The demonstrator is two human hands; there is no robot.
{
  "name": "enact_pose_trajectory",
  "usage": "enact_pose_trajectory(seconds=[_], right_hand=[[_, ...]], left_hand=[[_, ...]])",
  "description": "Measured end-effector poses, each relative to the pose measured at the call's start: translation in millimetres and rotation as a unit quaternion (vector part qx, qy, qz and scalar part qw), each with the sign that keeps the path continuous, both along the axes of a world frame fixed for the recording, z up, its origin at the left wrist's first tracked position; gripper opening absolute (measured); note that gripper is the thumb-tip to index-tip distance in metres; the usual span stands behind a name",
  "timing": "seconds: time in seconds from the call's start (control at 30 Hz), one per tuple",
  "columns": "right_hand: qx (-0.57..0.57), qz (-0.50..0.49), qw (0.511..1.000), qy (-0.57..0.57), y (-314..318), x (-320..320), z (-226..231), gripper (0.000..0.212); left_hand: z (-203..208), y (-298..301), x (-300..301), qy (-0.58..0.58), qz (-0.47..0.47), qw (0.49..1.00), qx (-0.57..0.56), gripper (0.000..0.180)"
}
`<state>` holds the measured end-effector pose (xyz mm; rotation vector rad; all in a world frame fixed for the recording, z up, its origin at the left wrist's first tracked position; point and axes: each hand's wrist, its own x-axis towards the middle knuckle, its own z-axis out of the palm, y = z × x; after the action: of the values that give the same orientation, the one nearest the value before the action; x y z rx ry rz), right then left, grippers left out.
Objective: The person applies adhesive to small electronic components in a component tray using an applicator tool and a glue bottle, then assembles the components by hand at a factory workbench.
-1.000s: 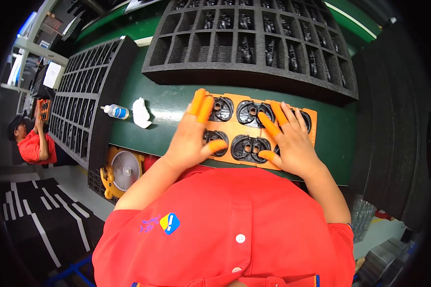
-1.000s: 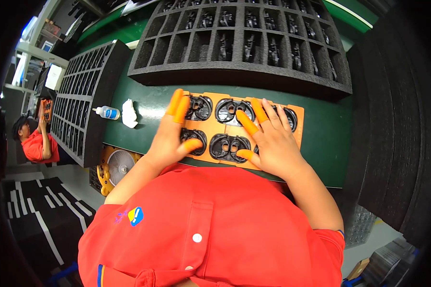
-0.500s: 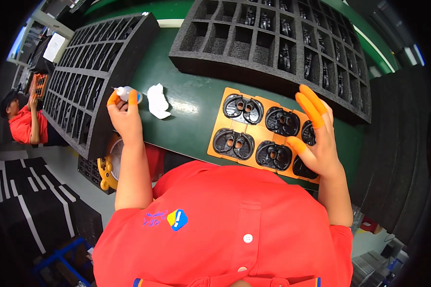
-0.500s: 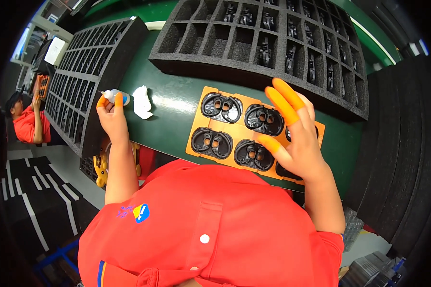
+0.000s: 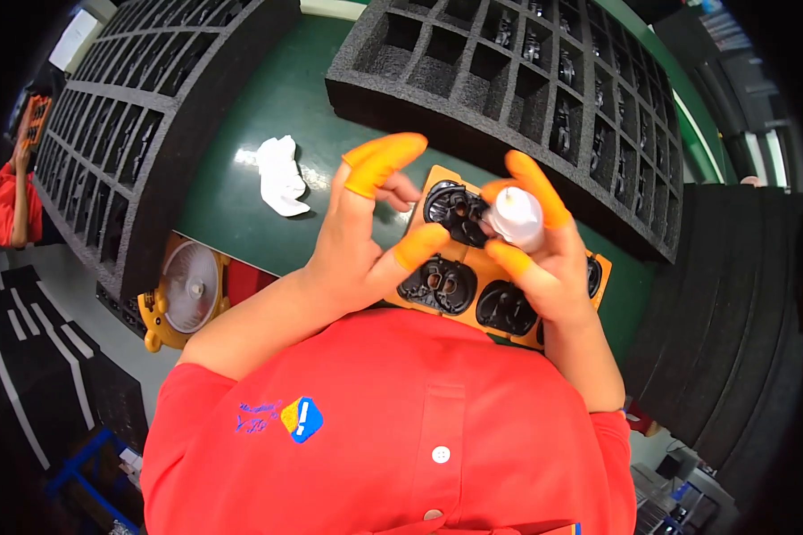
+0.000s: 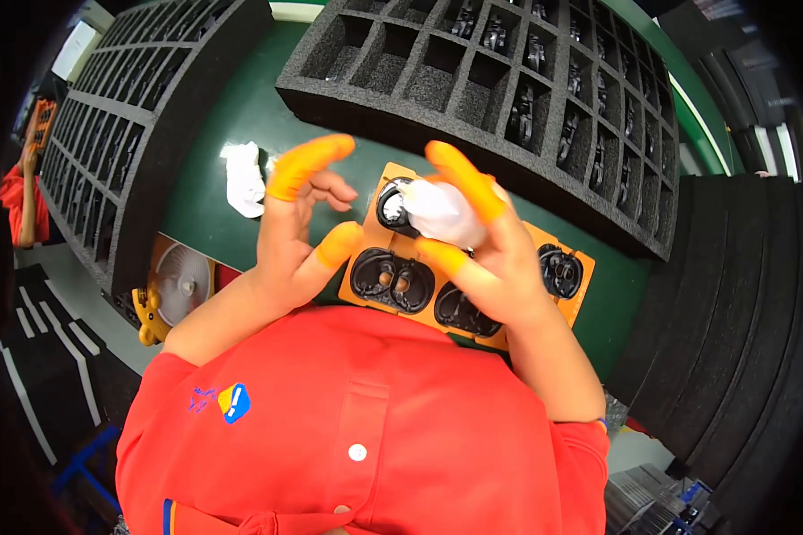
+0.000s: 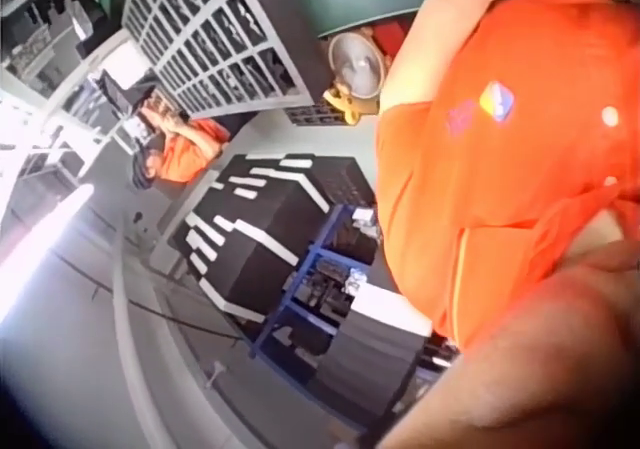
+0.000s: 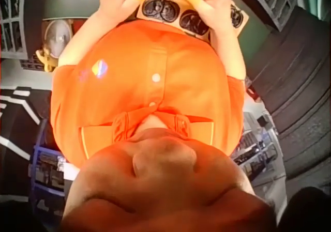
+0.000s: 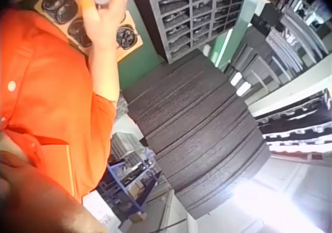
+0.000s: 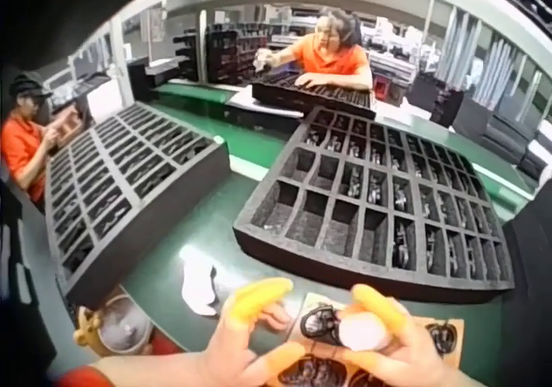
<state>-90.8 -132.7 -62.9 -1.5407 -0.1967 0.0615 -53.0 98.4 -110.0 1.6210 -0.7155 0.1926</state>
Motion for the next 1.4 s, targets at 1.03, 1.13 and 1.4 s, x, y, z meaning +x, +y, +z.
enact_pose_trajectory(seconds=[1.03, 1.13, 1.4], right_hand=[[-0.134, -0.166, 0.966, -0.148, -26, -9, -49, 0.063], [-0.133, -0.156, 0.969, -0.139, -24, -8, -47, 0.061], [-0.156, -0.179, 0.962, -0.134, -27, -13, -41, 0.059]], left_hand=[[-26, -9, -4, -0.046, 0.002, 0.956, 0.288, 0.068], [-26, -8, -4, -0.051, 0.005, 0.957, 0.284, 0.068], [-26, -7, -4, -0.064, -0.001, 0.955, 0.288, 0.070]])
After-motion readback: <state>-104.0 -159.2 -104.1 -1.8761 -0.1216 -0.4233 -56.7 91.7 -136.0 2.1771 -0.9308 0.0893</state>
